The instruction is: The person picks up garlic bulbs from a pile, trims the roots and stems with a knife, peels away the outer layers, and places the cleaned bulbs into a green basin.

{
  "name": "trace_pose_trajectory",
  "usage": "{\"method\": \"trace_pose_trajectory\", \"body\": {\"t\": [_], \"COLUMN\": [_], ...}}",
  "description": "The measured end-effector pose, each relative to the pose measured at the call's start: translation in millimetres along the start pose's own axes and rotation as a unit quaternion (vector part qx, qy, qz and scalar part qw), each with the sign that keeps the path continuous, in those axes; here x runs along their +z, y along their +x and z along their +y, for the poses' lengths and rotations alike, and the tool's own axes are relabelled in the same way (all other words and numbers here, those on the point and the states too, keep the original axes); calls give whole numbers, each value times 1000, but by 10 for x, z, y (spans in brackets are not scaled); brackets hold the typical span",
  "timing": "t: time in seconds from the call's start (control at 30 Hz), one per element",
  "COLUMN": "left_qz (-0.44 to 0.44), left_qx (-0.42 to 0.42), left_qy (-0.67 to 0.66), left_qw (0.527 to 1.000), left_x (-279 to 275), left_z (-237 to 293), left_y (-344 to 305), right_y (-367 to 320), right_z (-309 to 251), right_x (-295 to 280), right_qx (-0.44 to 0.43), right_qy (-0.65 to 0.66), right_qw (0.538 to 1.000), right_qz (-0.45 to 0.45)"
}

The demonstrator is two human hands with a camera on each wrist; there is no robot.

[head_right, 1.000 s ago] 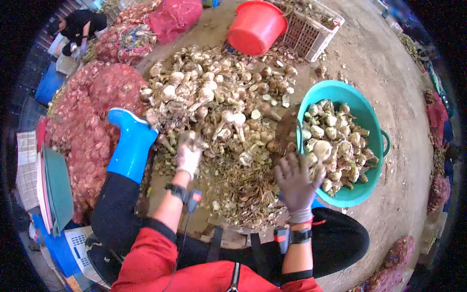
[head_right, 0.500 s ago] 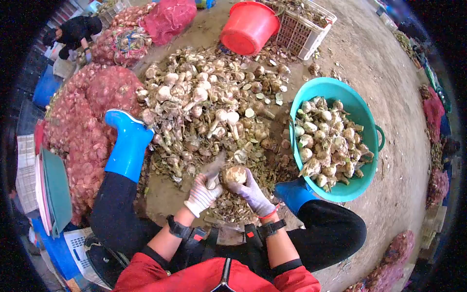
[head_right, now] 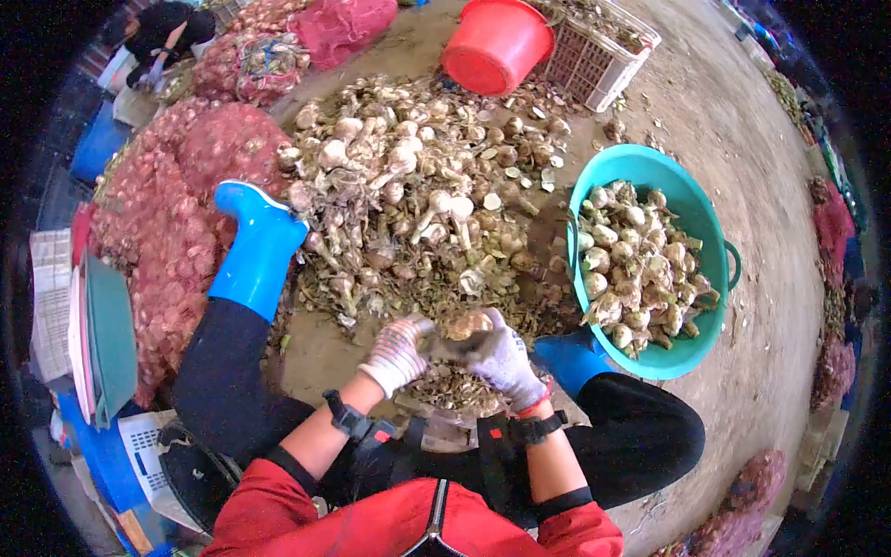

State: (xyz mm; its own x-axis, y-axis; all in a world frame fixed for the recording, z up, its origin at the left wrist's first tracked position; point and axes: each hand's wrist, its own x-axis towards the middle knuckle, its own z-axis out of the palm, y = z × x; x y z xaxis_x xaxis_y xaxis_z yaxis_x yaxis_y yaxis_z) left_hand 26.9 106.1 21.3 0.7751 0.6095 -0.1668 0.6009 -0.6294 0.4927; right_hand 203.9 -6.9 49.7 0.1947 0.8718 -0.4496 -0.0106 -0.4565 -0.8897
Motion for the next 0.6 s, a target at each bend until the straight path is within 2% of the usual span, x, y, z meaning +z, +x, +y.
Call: {"method": "trace_pose_trajectory", "body": {"t": [0.03,0.07,0.1,0.13,0.17,0.2,0.23,0.27,0.3,0.33,0.37,0.4,0.47,0.5,0.53,0.57,0.6], "left_qz": [-70,-142,-120,-111,-127,-105,-71,-35,-28,-7,25,-36,-20,-17,-17,-19,-25], "left_qx": [-79,-157,-230,-316,-246,-66,115,127,33,-35,-98,-157,-136,-131,-103,-71,-139], "left_qy": [5,8,-47,-146,-295,-298,-300,-421,-415,-490,-562,-590,-525,-502,-308,-100,-184], "left_qw": [994,977,965,931,915,946,944,898,909,871,821,791,840,855,946,992,973], "left_x": [41,38,-86,-66,-24,-10,2,60,73,16,-41,-27,-38,-107,-126,-145,-152], "left_z": [-192,-334,-455,-435,-358,-362,-364,-303,-185,-12,162,192,212,245,206,158,73], "left_y": [114,117,58,68,6,-52,-110,-108,-103,-57,-12,19,2,18,62,79,67], "right_y": [44,-76,-79,-83,-10,28,13,-10,2,79,69,43,66,86,101,21,82], "right_z": [174,-6,-87,-116,-48,-131,-204,-248,-126,-52,0,-121,56,41,9,-39,181], "right_x": [71,127,165,186,182,116,145,168,193,304,260,234,240,241,243,243,168], "right_qx": [-68,-109,-153,-194,-151,-208,-212,-212,-180,-165,0,166,203,110,12,4,7], "right_qy": [-8,24,17,14,-12,-238,-307,-378,-276,-81,161,390,389,233,66,127,85], "right_qw": [995,992,986,978,985,944,923,897,938,968,982,906,899,966,996,988,994], "right_qz": [67,55,62,76,85,96,90,84,105,172,101,21,11,37,60,88,75]}}
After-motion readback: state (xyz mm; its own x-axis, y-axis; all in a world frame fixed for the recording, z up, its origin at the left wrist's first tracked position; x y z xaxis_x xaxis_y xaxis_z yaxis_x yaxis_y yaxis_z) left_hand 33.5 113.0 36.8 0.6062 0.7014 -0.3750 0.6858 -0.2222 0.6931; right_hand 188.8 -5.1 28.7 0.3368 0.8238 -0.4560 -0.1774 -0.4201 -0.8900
